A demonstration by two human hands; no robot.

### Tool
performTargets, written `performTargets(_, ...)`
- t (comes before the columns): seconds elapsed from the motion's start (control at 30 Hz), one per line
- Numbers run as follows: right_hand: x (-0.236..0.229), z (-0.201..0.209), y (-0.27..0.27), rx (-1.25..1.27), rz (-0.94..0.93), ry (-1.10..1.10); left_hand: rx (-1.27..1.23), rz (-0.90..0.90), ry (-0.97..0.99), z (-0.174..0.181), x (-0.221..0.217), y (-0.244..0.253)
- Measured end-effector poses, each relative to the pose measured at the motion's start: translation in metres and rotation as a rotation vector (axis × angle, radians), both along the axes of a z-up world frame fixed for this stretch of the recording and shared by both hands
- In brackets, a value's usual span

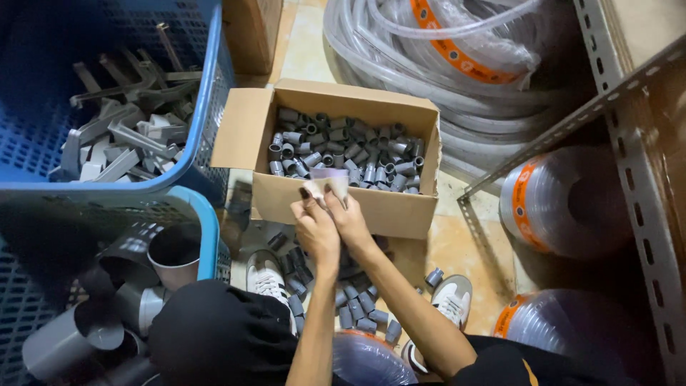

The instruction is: Wiping grey plastic pipe fittings with a pink cloth one by one.

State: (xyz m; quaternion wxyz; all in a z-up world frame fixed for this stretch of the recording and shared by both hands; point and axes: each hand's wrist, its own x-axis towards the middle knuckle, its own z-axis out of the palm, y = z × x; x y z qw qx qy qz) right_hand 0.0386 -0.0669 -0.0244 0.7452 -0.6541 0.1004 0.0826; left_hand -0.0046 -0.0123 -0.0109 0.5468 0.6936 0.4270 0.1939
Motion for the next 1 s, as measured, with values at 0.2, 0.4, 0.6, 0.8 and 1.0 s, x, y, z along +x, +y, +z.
performTargets(0.2, 0.021, -0.014, -0.017, -0.369, 0.127, 0.055, -0.011, -0.138, -0.036, 0.005, 0.006, 0.001)
performTargets(0.4, 0.093, -0.056, -0.064, -0.589, -0.186, -0.234, -0.025, -0.233, 0.081, 0.0, 0.001, 0.002)
performTargets(0.6, 0.175, -0.098, -0.12, -1.052, 0.194, -0.095, 0.05, -0.459, 0.422, 0.0, 0.006, 0.007)
performTargets(0.8, 0.226, -0.185, -0.136, -1.049, 0.337, 0.092, 0.098, -0.517, 0.477, -0.014, 0.008, 0.015)
performTargets(1.0, 0.196, -0.13, -0.13, -1.116, 0.268, 0.228, 0.064, -0.546, 0.409, 0.011, 0.006, 0.01)
